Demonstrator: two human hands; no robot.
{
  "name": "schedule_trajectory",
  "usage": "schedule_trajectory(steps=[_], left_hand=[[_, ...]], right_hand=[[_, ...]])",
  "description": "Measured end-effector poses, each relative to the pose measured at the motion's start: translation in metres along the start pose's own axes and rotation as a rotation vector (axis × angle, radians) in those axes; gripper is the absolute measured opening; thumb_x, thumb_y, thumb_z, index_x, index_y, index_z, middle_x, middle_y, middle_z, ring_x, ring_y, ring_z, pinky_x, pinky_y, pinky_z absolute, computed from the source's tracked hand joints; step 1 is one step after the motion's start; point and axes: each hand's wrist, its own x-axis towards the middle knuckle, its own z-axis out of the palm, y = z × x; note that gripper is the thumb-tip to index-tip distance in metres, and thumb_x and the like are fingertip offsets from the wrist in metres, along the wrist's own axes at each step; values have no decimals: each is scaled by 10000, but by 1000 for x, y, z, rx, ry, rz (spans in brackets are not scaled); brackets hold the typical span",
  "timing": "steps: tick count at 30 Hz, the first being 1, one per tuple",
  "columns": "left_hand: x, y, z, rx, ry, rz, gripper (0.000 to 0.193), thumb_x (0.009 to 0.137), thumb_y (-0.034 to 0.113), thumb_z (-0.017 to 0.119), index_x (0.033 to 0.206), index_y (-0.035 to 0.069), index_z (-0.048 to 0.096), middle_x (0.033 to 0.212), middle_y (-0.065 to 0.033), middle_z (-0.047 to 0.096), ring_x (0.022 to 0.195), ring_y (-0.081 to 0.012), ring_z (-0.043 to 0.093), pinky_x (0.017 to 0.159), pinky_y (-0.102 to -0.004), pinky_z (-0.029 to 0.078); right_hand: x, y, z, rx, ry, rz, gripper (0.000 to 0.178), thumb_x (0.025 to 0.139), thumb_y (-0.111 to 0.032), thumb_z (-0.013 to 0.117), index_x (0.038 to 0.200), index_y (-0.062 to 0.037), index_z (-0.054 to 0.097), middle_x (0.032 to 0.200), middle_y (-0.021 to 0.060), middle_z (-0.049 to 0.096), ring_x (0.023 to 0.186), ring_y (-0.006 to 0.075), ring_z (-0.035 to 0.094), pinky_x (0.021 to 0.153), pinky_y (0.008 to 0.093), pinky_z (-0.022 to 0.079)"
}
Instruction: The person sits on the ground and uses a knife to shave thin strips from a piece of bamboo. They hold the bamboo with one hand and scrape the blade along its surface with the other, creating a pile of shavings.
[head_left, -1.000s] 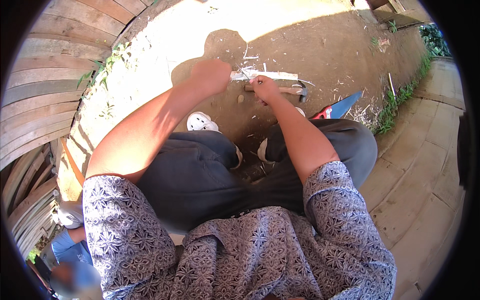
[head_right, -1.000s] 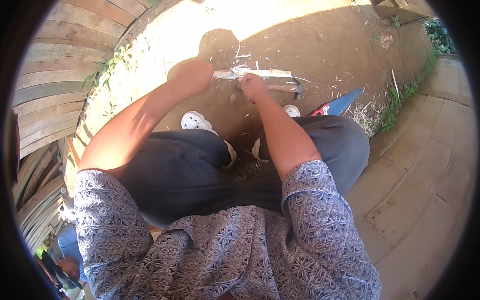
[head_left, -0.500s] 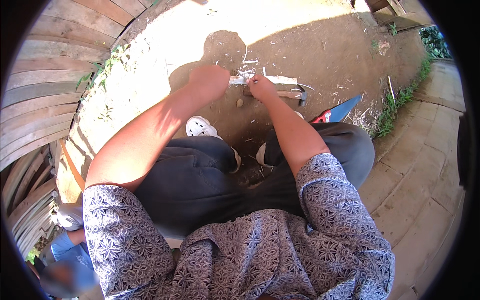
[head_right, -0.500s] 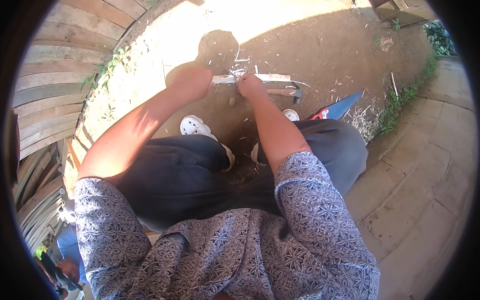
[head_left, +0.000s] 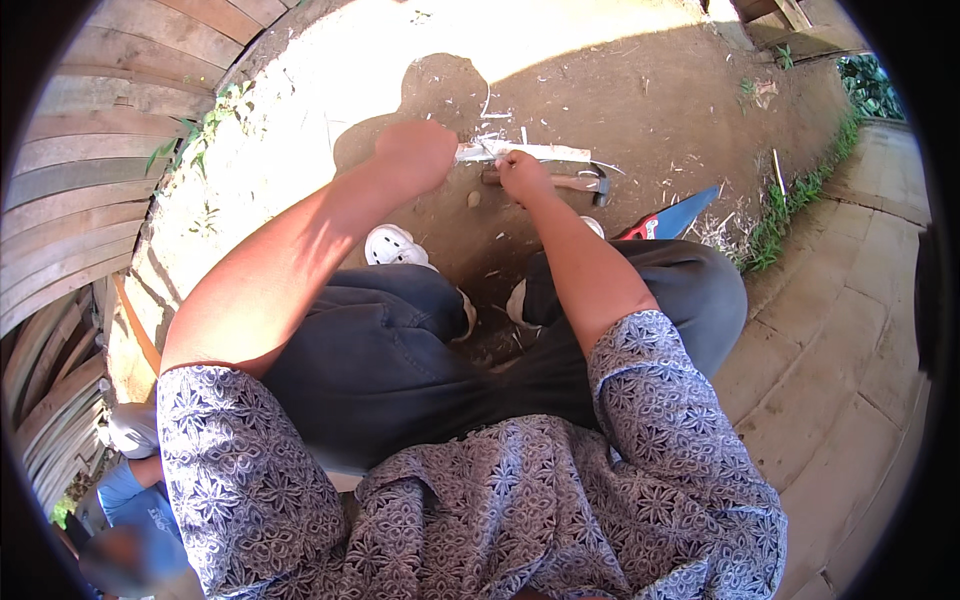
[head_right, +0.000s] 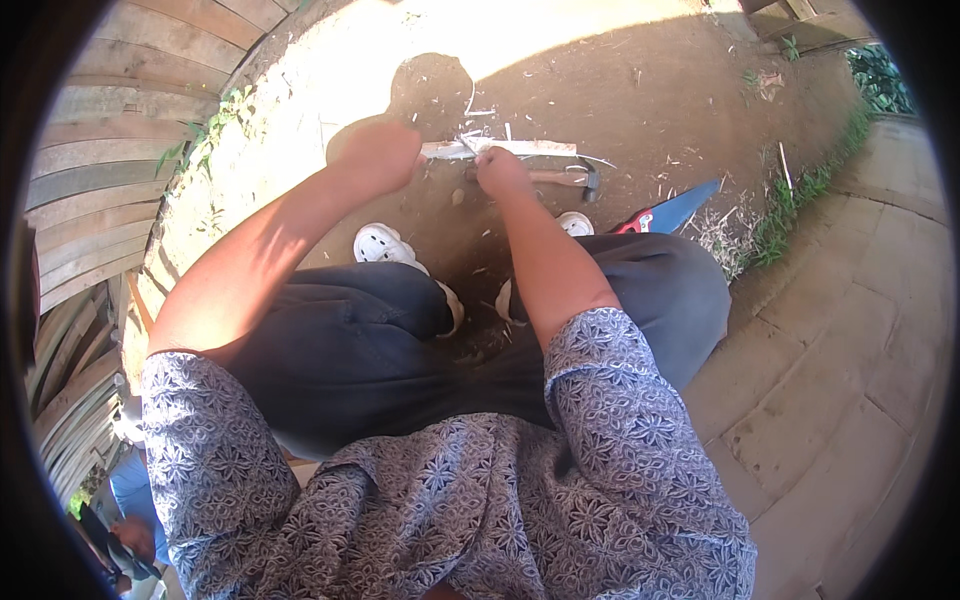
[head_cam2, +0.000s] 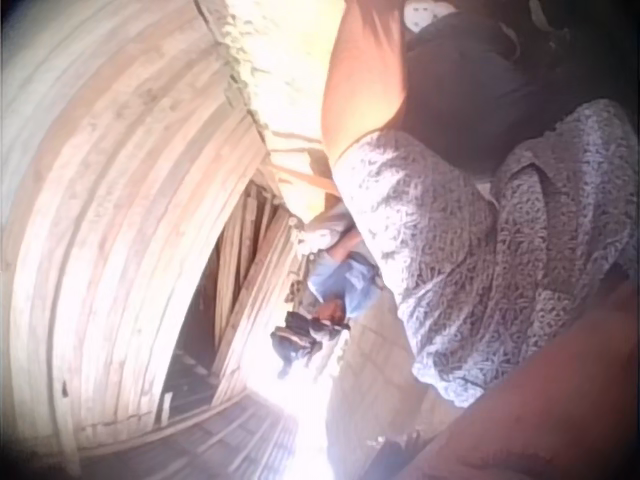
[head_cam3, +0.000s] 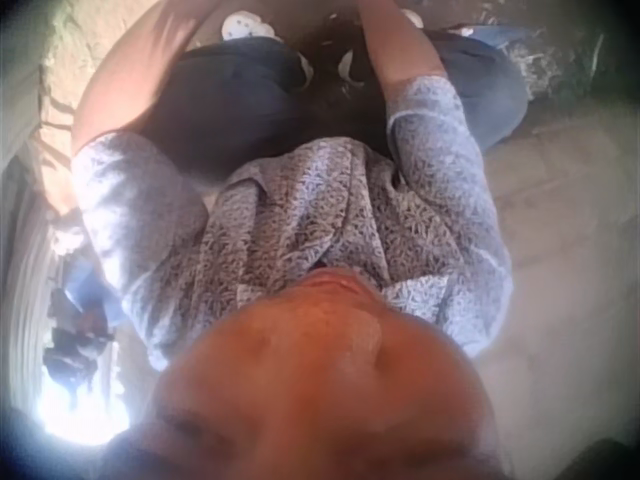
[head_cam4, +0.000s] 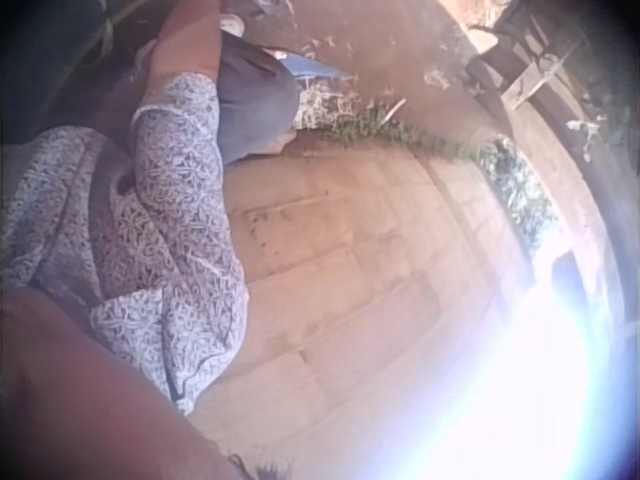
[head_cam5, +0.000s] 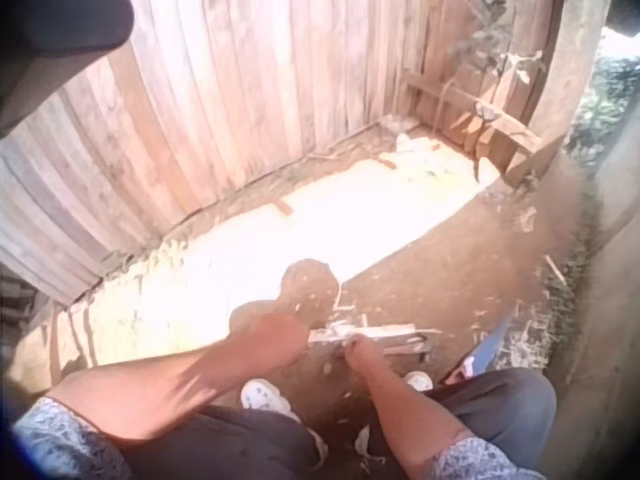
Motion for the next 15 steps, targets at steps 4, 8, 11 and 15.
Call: schedule_trajectory(steps=[4, 8, 11, 15], left_hand=[[-2, -9, 6, -69, 39, 14, 244, 934, 251, 653, 930, 27, 749, 867, -178, 718, 848, -359, 710, 739, -479, 558], [-3, -7, 5, -40, 53, 78, 307, 948, 293, 648, 902, 3, 739, 826, -194, 708, 814, -377, 703, 729, -499, 544], [-4, 1, -8, 51, 29, 61, 300, 947, 293, 653, 893, 12, 744, 830, -185, 714, 826, -358, 712, 722, -474, 557], [-5, -8, -5, 225, 74, 146, 188, 906, 204, 665, 862, 44, 754, 812, -142, 724, 801, -320, 726, 692, -427, 579]], right_hand=[[-2, -8, 0, -80, -13, -13, 304, 968, -353, 596, 1131, -115, 691, 1147, 172, 705, 1120, 371, 646, 950, 478, 503], [2, -1, 3, -28, 27, -5, 346, 978, -373, 579, 1157, -96, 685, 1170, 183, 696, 1149, 364, 634, 967, 469, 496], [7, 10, 3, 63, 26, 10, 349, 986, -373, 572, 1134, -76, 681, 1085, 179, 713, 1047, 345, 674, 912, 444, 518], [-24, -21, -20, 166, -157, 92, 333, 996, -366, 577, 1022, -44, 660, 829, 143, 710, 681, 275, 683, 668, 411, 545]])
